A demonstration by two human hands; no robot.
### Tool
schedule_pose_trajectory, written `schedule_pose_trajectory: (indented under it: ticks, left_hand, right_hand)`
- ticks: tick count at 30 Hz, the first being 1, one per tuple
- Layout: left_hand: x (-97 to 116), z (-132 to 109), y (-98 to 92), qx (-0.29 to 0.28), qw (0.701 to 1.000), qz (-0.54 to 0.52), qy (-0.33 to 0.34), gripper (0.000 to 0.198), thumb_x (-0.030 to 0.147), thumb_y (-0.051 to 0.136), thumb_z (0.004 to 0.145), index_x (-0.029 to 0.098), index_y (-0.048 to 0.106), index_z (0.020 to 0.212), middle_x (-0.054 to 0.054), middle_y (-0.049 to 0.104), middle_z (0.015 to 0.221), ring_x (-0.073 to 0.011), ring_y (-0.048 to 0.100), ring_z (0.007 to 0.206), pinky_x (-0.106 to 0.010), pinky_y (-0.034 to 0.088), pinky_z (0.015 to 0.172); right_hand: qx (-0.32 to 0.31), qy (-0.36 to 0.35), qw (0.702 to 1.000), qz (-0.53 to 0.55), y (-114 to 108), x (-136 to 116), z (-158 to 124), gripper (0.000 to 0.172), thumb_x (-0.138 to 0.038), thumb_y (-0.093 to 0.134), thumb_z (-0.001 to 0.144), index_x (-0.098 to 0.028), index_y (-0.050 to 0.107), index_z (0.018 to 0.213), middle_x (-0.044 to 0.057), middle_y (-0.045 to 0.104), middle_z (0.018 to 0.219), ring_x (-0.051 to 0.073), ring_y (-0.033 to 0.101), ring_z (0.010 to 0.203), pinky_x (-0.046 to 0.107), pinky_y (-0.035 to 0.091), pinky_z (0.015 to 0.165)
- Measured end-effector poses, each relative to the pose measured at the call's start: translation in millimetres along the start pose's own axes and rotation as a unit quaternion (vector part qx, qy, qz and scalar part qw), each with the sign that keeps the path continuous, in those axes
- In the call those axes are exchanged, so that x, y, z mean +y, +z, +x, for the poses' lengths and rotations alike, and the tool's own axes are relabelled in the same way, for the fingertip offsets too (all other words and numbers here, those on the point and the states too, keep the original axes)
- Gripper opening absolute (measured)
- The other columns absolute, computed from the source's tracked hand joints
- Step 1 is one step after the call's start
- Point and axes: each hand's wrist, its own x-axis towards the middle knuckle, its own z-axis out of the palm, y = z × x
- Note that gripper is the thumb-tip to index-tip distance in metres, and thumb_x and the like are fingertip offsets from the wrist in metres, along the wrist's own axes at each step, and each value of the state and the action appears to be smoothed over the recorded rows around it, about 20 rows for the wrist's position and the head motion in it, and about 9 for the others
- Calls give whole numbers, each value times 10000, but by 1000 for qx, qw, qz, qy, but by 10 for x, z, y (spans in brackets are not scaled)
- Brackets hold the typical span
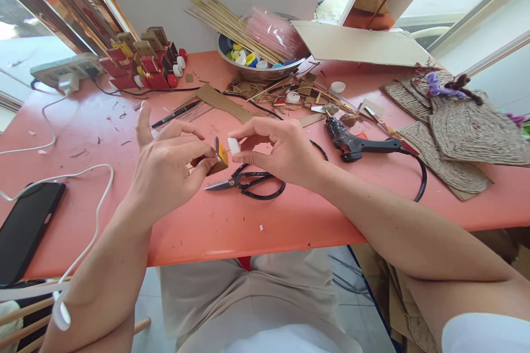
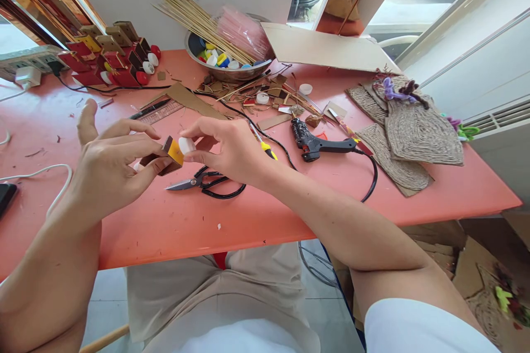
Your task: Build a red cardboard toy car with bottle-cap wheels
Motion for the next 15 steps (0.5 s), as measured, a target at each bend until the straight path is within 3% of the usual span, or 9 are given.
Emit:
schedule_pose_trajectory:
  ticks: [3,9,15]
  left_hand:
    - [14,4,1,6,1000,-7,-4,309,257,583,949,333,708,676,31,734,636,-271,783,982,-623,484,1184]
    - [22,16,-23,10,1000,0,-4,333,269,573,967,336,702,667,28,747,663,-277,784,994,-658,422,1244]
    - [45,5,-18,3,1000,0,1,323,266,566,977,344,728,708,28,739,652,-263,786,981,-621,476,1212]
  right_hand:
    - [2,12,1000,15,2,-2,-1,217,-316,858,893,-186,802,1058,38,827,1016,168,784,869,322,657,869]
    - [-2,-23,1000,4,5,-6,-3,186,-179,810,888,-207,813,1072,26,830,1054,157,781,923,305,630,936]
    - [11,13,1000,22,19,-9,-6,243,-356,866,894,-185,808,1057,45,824,997,174,782,868,326,654,853]
